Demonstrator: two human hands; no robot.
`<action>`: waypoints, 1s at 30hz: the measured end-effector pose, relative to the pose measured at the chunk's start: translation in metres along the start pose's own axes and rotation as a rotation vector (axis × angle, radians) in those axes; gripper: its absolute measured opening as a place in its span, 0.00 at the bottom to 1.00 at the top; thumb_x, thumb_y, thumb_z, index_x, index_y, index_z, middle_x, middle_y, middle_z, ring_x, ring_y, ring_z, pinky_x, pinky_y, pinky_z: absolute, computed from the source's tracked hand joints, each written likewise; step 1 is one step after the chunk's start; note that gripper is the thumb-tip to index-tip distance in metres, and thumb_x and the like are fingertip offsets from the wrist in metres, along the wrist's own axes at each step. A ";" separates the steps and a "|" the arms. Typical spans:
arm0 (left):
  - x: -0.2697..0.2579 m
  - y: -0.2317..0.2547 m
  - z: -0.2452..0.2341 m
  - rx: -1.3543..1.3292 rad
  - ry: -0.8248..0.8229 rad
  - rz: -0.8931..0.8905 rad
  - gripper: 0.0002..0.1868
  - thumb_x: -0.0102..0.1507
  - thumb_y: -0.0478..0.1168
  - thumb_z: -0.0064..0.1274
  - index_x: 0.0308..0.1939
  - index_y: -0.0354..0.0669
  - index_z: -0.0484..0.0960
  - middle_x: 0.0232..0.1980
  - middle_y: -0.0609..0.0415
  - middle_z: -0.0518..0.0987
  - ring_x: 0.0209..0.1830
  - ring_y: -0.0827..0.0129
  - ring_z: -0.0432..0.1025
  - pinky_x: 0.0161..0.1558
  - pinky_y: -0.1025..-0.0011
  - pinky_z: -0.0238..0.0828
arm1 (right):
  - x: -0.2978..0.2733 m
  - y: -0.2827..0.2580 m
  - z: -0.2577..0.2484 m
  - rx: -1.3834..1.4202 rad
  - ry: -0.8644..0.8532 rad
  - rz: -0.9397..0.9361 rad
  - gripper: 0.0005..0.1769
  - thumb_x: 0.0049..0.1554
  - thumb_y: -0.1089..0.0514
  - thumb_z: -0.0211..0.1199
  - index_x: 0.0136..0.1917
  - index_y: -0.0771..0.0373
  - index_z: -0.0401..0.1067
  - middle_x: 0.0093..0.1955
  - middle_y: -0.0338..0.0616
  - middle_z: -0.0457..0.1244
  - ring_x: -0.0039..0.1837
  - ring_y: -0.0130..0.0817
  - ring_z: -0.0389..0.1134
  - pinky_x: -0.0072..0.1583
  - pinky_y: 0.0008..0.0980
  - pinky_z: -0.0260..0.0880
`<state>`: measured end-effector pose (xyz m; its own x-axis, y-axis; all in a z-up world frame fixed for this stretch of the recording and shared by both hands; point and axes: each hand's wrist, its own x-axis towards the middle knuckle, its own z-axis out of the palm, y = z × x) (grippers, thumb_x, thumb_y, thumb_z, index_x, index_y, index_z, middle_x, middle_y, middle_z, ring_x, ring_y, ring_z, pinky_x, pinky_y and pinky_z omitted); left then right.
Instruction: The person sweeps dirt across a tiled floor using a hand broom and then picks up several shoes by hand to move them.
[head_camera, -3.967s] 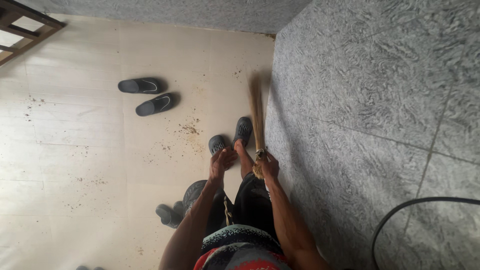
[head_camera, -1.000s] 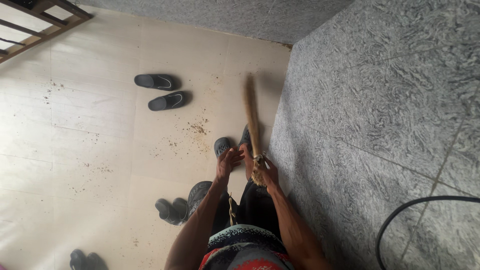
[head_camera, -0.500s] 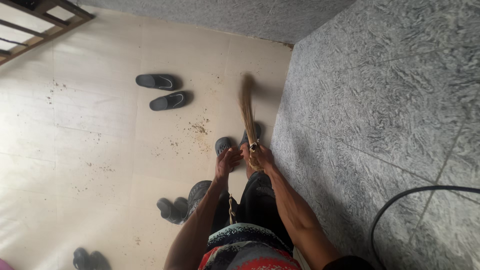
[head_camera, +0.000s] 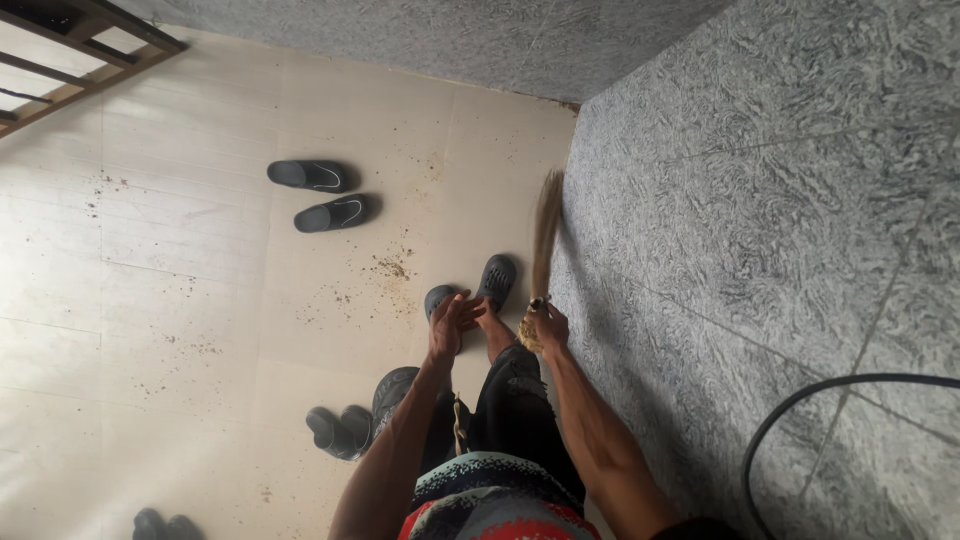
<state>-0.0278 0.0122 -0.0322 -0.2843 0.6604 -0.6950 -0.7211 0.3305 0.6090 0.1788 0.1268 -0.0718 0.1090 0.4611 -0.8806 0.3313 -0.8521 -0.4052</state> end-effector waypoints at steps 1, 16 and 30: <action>0.002 0.000 0.001 -0.001 0.002 -0.001 0.36 0.69 0.59 0.43 0.69 0.31 0.68 0.60 0.40 0.82 0.55 0.58 0.79 0.52 0.64 0.76 | 0.011 -0.006 0.000 -0.100 -0.028 -0.027 0.29 0.52 0.59 0.69 0.67 0.58 0.72 0.41 0.44 0.70 0.37 0.32 0.71 0.40 0.34 0.72; -0.005 0.028 0.026 0.116 -0.004 0.005 0.37 0.69 0.60 0.40 0.70 0.31 0.67 0.62 0.39 0.81 0.58 0.57 0.78 0.56 0.62 0.74 | -0.015 -0.012 -0.012 -0.118 -0.087 -0.197 0.42 0.46 0.68 0.67 0.73 0.52 0.68 0.51 0.44 0.72 0.42 0.30 0.74 0.45 0.32 0.78; -0.001 0.017 0.023 0.079 0.024 -0.009 0.35 0.70 0.59 0.41 0.69 0.32 0.68 0.61 0.40 0.81 0.56 0.58 0.79 0.54 0.64 0.74 | 0.018 -0.010 0.029 -0.053 -0.384 -0.075 0.25 0.64 0.45 0.64 0.54 0.74 0.72 0.31 0.47 0.63 0.29 0.36 0.62 0.29 0.39 0.61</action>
<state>-0.0253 0.0328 -0.0118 -0.2937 0.6413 -0.7089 -0.6717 0.3893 0.6304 0.1498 0.1368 -0.0909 -0.2727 0.3868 -0.8809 0.3738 -0.8011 -0.4675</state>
